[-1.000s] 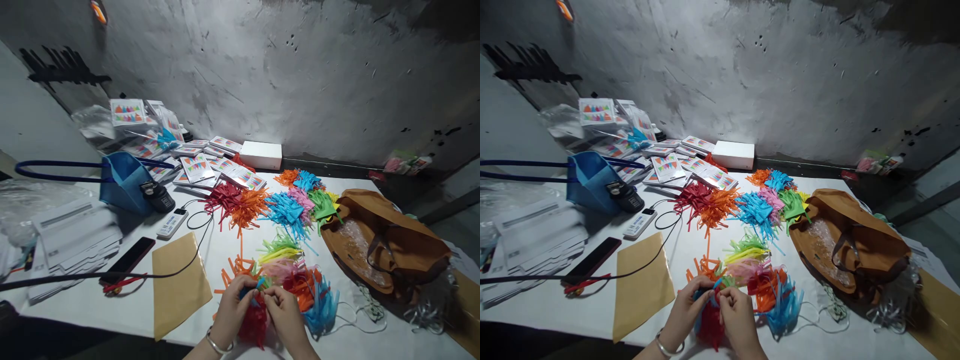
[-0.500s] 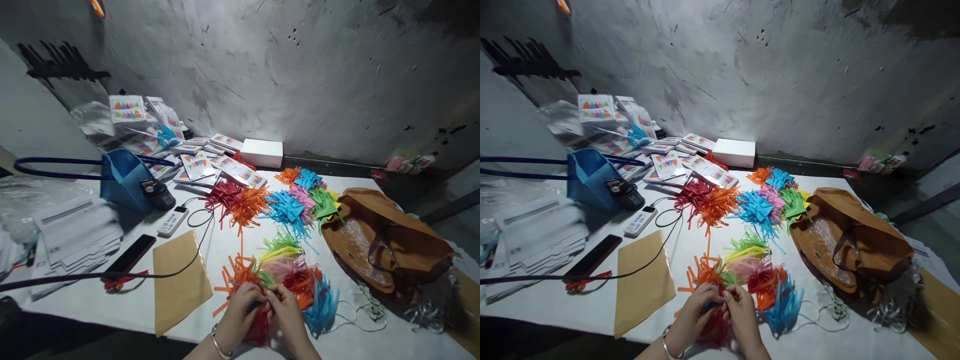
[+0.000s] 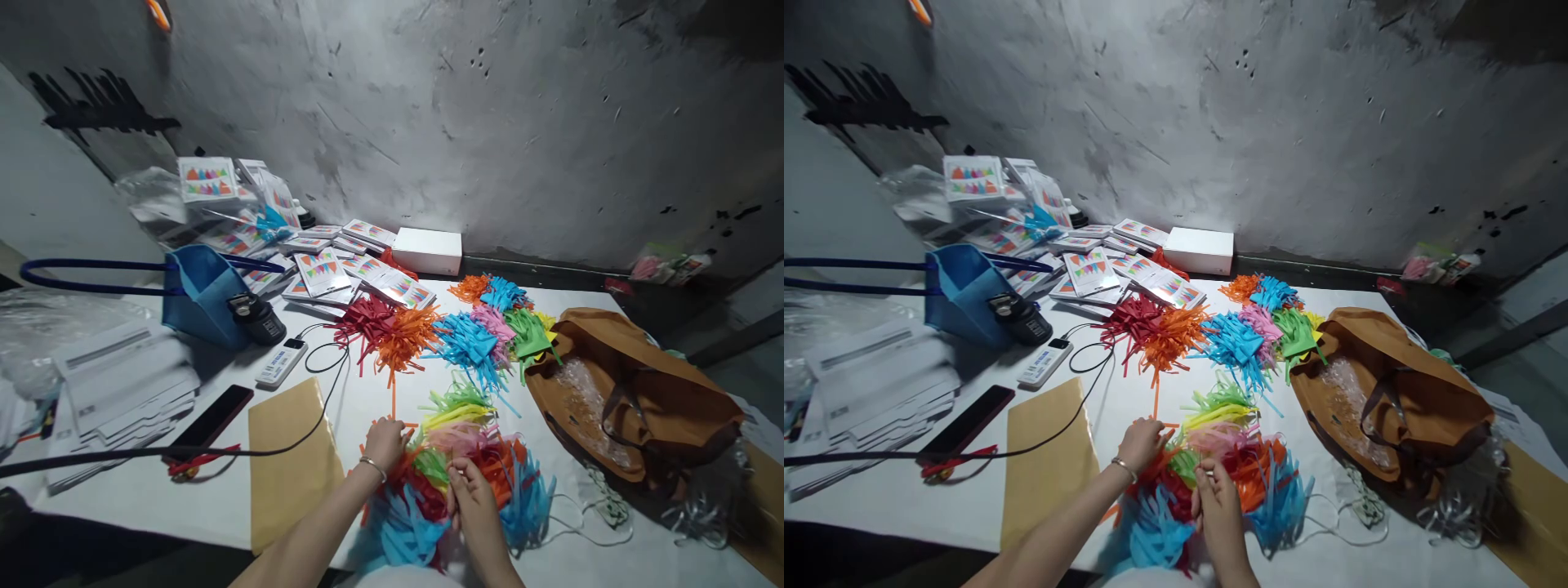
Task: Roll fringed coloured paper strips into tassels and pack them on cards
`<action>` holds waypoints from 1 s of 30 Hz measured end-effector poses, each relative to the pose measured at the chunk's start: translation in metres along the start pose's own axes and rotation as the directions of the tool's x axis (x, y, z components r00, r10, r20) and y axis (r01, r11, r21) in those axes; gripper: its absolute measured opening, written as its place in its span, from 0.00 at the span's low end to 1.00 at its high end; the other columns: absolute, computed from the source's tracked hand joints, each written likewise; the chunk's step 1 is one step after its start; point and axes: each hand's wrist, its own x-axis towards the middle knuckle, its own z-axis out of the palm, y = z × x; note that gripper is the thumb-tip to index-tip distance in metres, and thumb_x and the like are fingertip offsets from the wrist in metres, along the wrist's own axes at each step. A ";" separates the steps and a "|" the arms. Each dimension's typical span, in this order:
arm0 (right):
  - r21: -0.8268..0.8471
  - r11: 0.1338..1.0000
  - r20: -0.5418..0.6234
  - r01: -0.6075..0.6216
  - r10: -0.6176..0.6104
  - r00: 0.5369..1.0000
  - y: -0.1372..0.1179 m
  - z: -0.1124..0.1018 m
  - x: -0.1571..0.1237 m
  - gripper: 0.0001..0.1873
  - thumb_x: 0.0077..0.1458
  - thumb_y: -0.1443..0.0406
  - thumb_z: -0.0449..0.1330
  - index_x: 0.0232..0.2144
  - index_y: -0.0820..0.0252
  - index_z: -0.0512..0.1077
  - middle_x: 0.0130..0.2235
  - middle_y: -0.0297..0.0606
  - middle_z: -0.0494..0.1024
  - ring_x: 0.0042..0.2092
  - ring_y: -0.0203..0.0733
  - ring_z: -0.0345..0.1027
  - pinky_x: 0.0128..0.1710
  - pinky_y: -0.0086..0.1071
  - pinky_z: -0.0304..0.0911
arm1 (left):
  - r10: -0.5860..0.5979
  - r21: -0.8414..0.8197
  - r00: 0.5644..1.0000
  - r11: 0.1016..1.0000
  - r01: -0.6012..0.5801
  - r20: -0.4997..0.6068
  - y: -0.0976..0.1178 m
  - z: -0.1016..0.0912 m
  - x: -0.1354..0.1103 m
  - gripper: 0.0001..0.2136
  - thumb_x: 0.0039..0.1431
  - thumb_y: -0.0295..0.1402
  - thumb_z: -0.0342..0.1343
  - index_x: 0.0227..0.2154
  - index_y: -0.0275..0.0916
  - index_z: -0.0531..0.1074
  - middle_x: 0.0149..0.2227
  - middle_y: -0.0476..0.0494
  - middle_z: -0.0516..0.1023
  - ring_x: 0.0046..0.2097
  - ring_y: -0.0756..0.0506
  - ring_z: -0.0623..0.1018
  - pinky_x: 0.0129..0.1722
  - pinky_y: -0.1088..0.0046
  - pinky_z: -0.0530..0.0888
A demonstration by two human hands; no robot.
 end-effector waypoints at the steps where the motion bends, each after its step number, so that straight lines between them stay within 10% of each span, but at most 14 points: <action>1: -0.023 1.000 0.016 0.007 -0.007 1.000 0.000 0.002 -0.001 0.24 0.52 0.44 0.56 0.34 0.59 0.67 0.15 0.22 0.61 0.14 0.28 0.47 0.14 0.22 0.42 | -0.014 0.000 1.000 1.000 0.014 0.005 -0.002 0.001 0.006 0.07 0.51 0.30 0.58 0.19 0.36 0.74 0.27 0.38 0.77 0.40 0.36 0.75 0.44 0.59 0.67; 8: -0.193 0.977 0.026 0.095 -0.092 0.995 -0.005 0.001 -0.006 0.22 0.56 0.47 0.54 0.33 0.61 0.69 0.15 0.24 0.60 0.16 0.30 0.49 0.16 0.24 0.44 | -0.007 -0.197 1.000 0.980 0.002 -0.024 0.012 -0.015 -0.025 0.09 0.55 0.34 0.54 0.36 0.37 0.75 0.35 0.43 0.79 0.37 0.44 0.76 0.38 0.70 0.71; 14: -0.351 0.909 0.105 0.226 -0.201 0.974 -0.033 0.018 -0.018 0.19 0.61 0.52 0.51 0.33 0.61 0.72 0.15 0.27 0.62 0.17 0.31 0.55 0.18 0.24 0.49 | 0.064 -0.638 0.998 0.770 -0.031 0.029 0.052 -0.039 -0.072 0.11 0.52 0.40 0.59 0.33 0.38 0.75 0.33 0.45 0.79 0.36 0.45 0.76 0.37 0.71 0.72; 24: -0.552 0.797 0.098 0.248 -0.233 0.967 -0.047 0.019 -0.020 0.17 0.60 0.57 0.51 0.27 0.60 0.72 0.16 0.29 0.65 0.19 0.34 0.59 0.21 0.25 0.51 | 0.160 -0.489 0.986 0.857 -0.163 -0.049 0.067 -0.049 -0.087 0.04 0.54 0.34 0.57 0.31 0.40 0.74 0.33 0.45 0.76 0.36 0.45 0.74 0.38 0.69 0.71; 30: -0.455 0.877 0.070 0.153 -0.137 0.988 -0.043 0.015 -0.021 0.18 0.59 0.54 0.52 0.26 0.60 0.70 0.13 0.27 0.63 0.16 0.33 0.56 0.18 0.25 0.49 | 0.217 -0.428 0.973 0.875 -0.227 -0.074 0.068 -0.048 -0.090 0.03 0.55 0.34 0.57 0.30 0.41 0.74 0.33 0.44 0.76 0.38 0.43 0.74 0.40 0.67 0.71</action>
